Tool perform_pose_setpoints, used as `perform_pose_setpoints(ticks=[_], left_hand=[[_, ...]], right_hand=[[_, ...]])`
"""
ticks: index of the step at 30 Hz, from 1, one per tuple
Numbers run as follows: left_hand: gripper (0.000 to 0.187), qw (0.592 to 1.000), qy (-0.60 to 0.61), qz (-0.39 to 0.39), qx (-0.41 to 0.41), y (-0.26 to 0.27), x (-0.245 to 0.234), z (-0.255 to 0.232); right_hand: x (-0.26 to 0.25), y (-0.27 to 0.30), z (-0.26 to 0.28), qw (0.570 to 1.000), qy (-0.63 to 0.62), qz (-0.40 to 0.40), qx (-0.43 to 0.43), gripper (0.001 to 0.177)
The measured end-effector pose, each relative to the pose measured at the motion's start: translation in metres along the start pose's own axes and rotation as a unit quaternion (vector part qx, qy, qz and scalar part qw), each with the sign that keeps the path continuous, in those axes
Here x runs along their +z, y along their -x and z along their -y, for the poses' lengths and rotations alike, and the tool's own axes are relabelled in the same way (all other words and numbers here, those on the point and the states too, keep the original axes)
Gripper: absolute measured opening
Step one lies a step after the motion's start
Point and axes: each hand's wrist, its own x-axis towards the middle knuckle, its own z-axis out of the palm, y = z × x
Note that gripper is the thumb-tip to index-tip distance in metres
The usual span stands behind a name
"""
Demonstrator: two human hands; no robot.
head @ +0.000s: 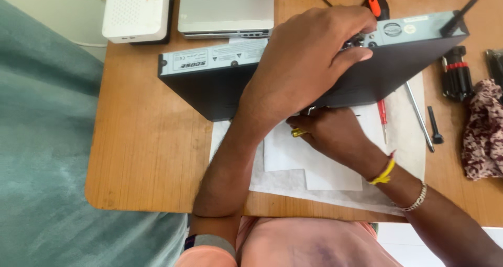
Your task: The person unscrews screws from the rear and side panels of a black Bose amplifier using a yellow-handled screwdriver, turning the unit over and upright to reach different sides and placing removed screws on the table.
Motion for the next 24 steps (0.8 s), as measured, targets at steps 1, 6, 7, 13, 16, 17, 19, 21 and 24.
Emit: perform_pose_setpoints(ticks=[1, 6, 7, 13, 16, 17, 19, 21, 24], left_hand=[[0.028, 1.000, -0.007, -0.011, 0.006, 0.000, -0.003, -0.001], [0.020, 0.998, -0.002, 0.024, -0.054, 0.007, -0.027, 0.003], [0.020, 0.998, -0.012, 0.022, -0.055, 0.008, -0.032, 0.004], [0.019, 0.991, 0.007, 0.072, -0.110, 0.010, -0.055, 0.002], [0.019, 0.990, 0.032, 0.067, -0.120, 0.010, -0.061, -0.003], [0.020, 0.980, 0.040, 0.082, -0.174, 0.010, -0.062, -0.004], [0.022, 0.969, 0.061, 0.091, -0.221, 0.010, -0.064, -0.006], [0.022, 0.972, 0.093, 0.077, -0.204, 0.009, -0.063, -0.005], [0.020, 0.966, 0.112, 0.072, -0.221, 0.010, -0.060, -0.004]], right_hand=[[0.009, -0.001, -0.003, 1.000, 0.007, -0.002, -0.009, 0.017], [0.037, -0.001, -0.012, 0.998, 0.054, 0.010, -0.021, 0.018], [0.042, -0.002, -0.012, 0.998, 0.060, 0.011, -0.028, 0.016], [0.054, -0.006, -0.007, 0.993, 0.110, 0.033, -0.024, 0.012], [0.036, 0.014, -0.005, 0.996, 0.082, 0.016, -0.034, 0.017], [0.023, 0.028, -0.005, 0.998, 0.066, 0.019, -0.008, 0.018], [0.002, 0.047, -0.011, 0.997, 0.061, 0.011, 0.052, 0.020], [-0.031, 0.072, -0.027, 0.988, 0.034, -0.039, 0.145, 0.015], [-0.060, 0.091, -0.055, 0.958, 0.037, -0.083, 0.271, 0.022]])
